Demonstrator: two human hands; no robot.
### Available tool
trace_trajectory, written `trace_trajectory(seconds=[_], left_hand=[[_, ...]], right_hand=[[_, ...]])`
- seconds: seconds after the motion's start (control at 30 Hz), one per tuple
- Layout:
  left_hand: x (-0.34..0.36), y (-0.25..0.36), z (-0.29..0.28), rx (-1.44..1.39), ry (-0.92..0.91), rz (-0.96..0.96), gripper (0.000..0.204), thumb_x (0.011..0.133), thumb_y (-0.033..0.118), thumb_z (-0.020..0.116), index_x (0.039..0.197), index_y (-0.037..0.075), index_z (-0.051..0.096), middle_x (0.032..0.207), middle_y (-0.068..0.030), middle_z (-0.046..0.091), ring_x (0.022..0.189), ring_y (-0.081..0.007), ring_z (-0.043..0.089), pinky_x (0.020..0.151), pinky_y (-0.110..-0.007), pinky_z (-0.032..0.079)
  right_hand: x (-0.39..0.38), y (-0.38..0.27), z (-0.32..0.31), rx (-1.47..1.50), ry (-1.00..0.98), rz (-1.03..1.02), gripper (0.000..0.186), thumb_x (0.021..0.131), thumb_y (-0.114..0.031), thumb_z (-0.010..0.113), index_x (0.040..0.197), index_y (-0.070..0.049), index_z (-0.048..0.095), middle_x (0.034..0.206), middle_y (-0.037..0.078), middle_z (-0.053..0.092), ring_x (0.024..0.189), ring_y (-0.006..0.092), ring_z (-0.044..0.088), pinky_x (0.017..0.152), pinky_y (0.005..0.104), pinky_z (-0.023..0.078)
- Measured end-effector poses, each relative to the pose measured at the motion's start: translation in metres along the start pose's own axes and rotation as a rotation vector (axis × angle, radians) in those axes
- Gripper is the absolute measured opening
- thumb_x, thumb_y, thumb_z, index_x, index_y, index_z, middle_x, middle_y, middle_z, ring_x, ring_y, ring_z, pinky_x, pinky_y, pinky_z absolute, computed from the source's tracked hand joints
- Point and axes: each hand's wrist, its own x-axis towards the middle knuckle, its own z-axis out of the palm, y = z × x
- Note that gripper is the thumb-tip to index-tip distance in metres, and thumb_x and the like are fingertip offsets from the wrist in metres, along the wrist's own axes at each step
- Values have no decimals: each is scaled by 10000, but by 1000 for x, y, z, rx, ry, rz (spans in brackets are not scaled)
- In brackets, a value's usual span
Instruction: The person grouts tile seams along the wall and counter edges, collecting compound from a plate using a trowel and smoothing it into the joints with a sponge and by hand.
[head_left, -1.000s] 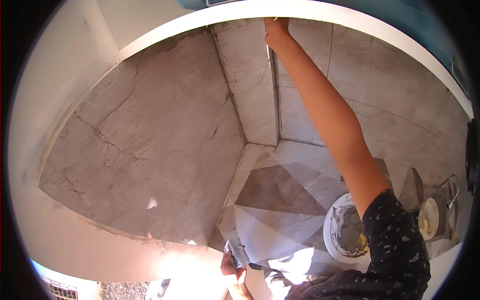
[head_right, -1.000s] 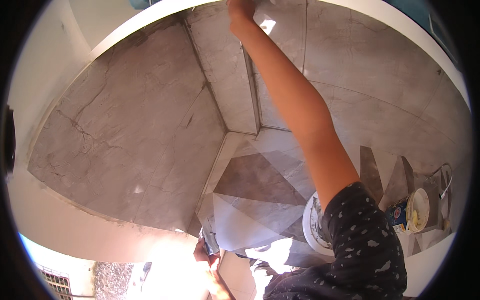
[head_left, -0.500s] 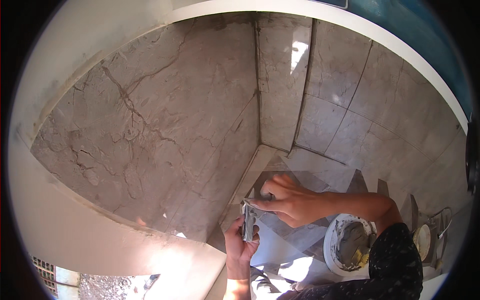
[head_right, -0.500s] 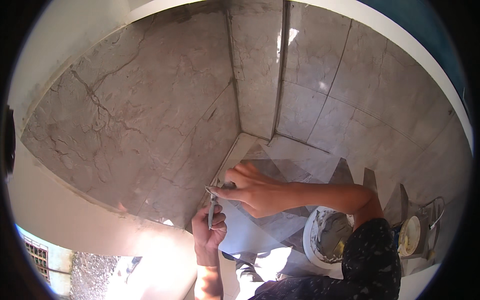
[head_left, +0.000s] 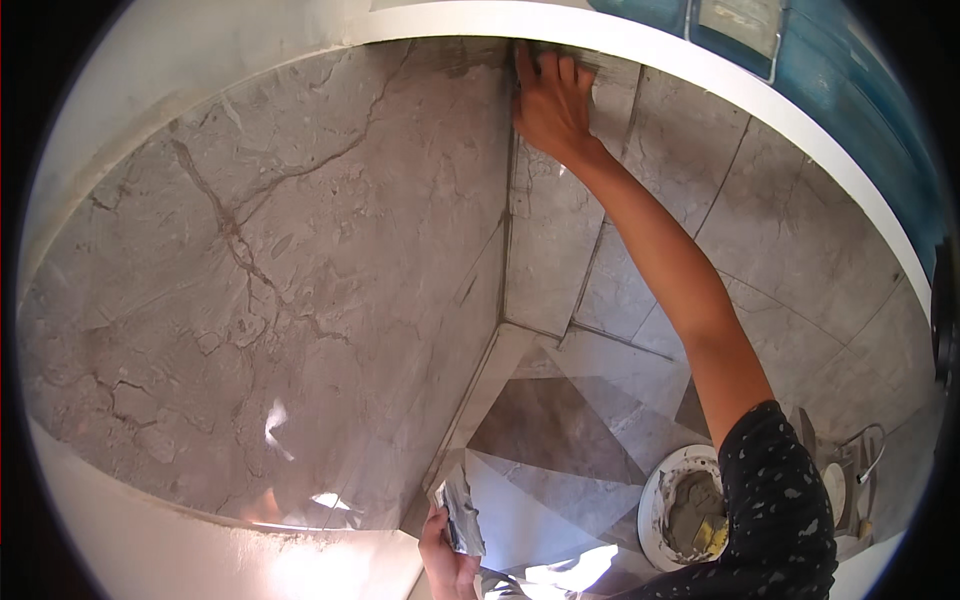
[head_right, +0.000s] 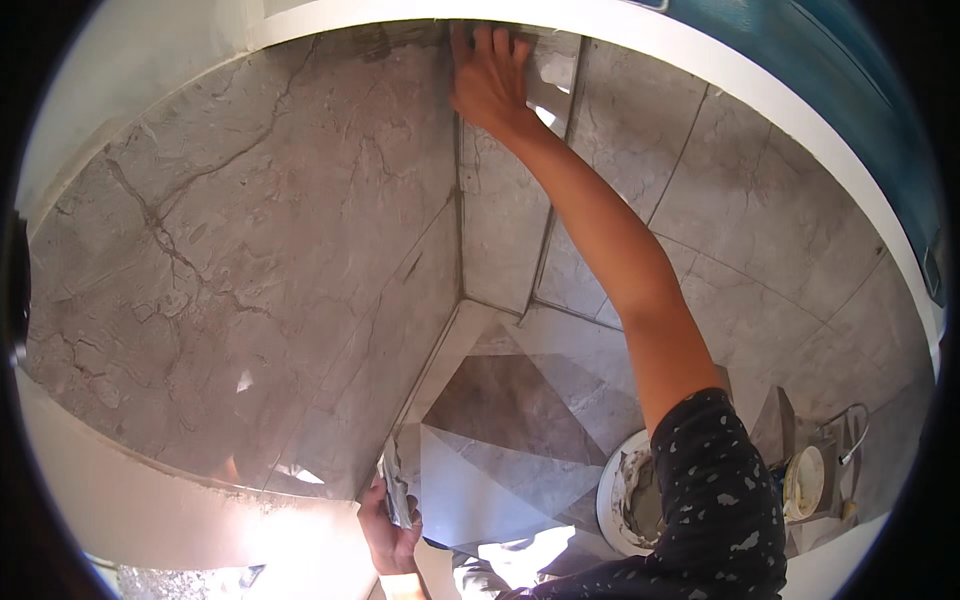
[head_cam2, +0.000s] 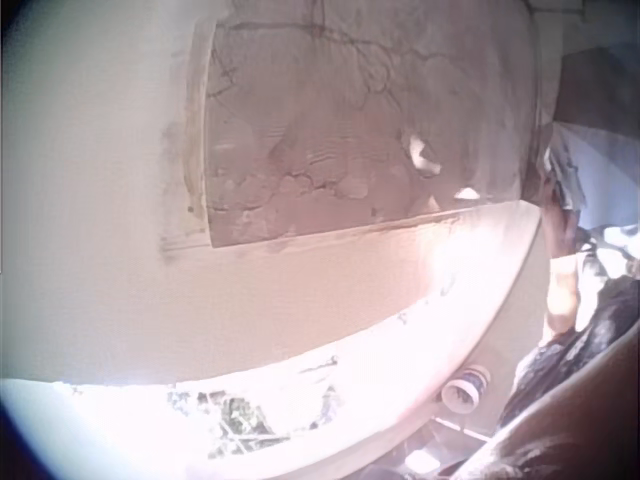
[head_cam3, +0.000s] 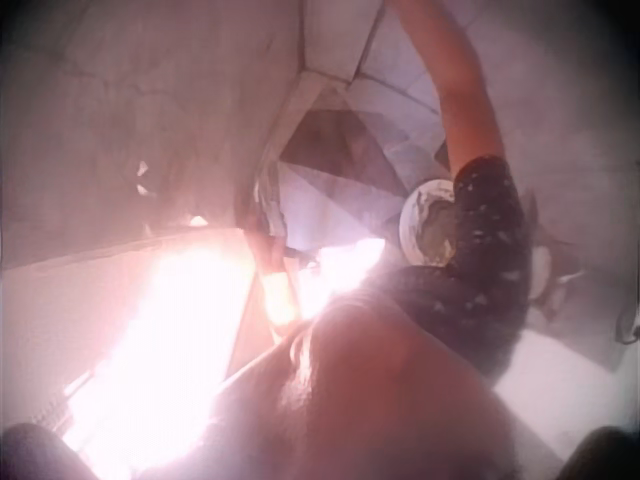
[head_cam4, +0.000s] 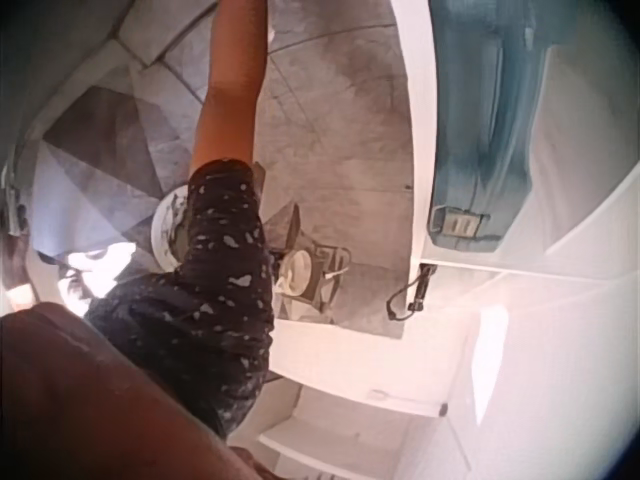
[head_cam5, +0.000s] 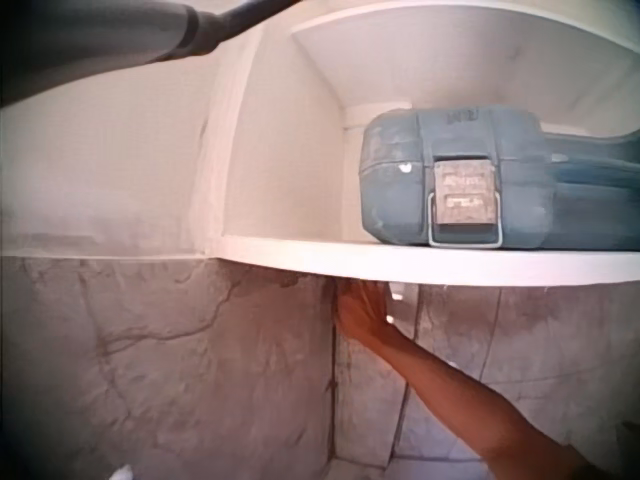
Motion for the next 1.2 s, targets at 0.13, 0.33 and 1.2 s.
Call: trace_trajectory(seconds=[0.13,0.33,1.2], left_hand=[[3,-3,-11,154,279,21,188,826,199,450,943,73,525,657,-61,574,402,-137,513,310,-240,430],[2,-4,-12,224,323,16,222,823,200,437,996,87,520,681,-60,585,446,-154,554,343,-253,463],[6,-5,-18,51,150,63,362,802,105,416,1148,2,441,1032,-136,575,902,-263,594,783,-370,506]], right_hand=[[7,-4,4,-196,33,-48,591,657,-161,613,1220,-30,488,924,107,446,903,244,382,753,384,250],[6,-2,7,-179,17,-45,575,651,-148,616,1205,-38,506,939,111,449,911,254,383,761,389,251],[-18,13,23,-86,83,-111,487,629,-129,611,1115,-107,593,915,81,455,906,233,378,758,381,240]])
